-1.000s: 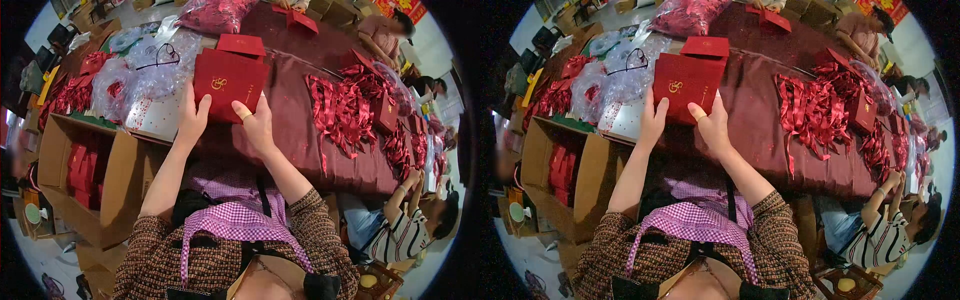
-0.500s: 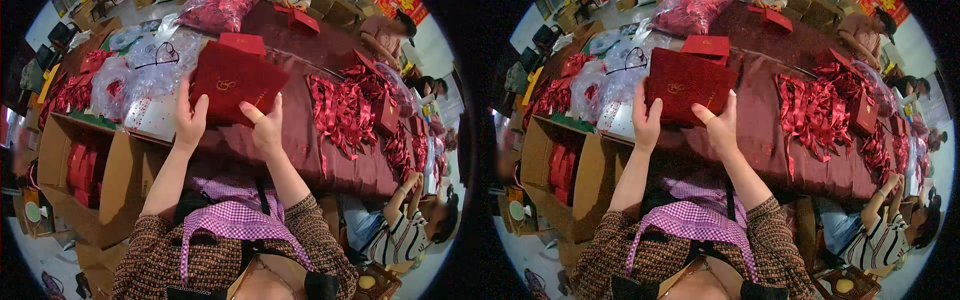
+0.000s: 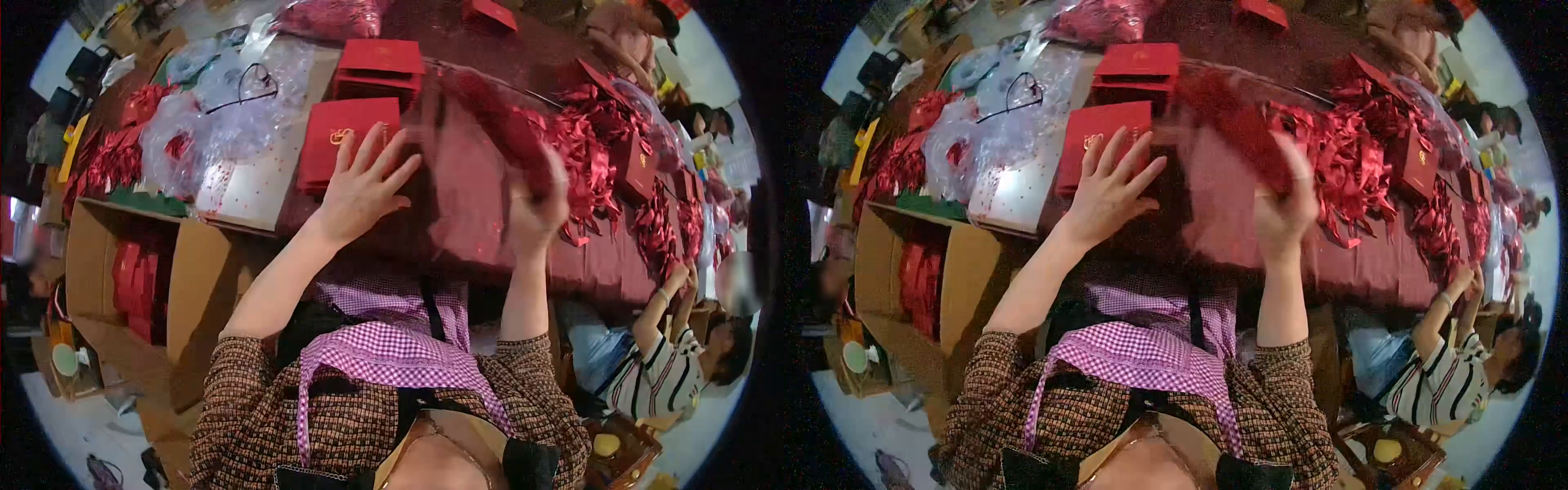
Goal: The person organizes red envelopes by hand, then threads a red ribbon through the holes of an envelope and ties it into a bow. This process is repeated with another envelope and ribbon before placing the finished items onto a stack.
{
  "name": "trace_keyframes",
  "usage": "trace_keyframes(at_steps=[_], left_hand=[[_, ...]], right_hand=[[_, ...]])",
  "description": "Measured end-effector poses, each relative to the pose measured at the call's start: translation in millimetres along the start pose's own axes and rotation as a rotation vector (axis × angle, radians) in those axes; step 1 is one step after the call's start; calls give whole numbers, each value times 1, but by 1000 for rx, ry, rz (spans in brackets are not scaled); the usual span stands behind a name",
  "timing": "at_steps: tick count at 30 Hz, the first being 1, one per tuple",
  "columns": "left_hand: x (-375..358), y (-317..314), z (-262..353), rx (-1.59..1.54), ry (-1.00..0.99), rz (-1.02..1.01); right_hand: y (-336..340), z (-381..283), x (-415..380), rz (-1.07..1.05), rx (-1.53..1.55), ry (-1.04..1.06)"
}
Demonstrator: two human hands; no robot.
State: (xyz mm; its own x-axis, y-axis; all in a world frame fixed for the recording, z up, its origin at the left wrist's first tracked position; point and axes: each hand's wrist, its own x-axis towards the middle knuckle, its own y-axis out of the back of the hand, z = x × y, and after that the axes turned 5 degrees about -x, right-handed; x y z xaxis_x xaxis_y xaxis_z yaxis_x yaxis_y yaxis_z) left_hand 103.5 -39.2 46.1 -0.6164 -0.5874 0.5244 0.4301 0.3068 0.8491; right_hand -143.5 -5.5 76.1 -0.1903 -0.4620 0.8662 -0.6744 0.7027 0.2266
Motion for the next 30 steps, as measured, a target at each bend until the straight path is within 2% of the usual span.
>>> trace_keyframes(at_steps=[1, 2, 3, 4, 6, 15, 30], left_hand=[[4, -5, -2, 44, -27, -43], [7, -11, -6, 85, -58, -89], [8, -20, -11, 54, -48, -107], [7, -25, -15, 71, -62, -122], [5, -26, -22, 96, -92, -139], [-1, -23, -27, 7, -39, -135], [0, -25, -40, 81, -20, -152]], right_hand=[[0, 15, -18, -61, 681, -466], [2, 29, -27, -230, 480, -442], [6, 22, -23, -308, -138, 215], [8, 15, -23, -346, -175, 281], [11, 15, -33, -414, -189, 299], [16, 25, -43, -453, -235, 346], [28, 24, -31, -402, -232, 457]])
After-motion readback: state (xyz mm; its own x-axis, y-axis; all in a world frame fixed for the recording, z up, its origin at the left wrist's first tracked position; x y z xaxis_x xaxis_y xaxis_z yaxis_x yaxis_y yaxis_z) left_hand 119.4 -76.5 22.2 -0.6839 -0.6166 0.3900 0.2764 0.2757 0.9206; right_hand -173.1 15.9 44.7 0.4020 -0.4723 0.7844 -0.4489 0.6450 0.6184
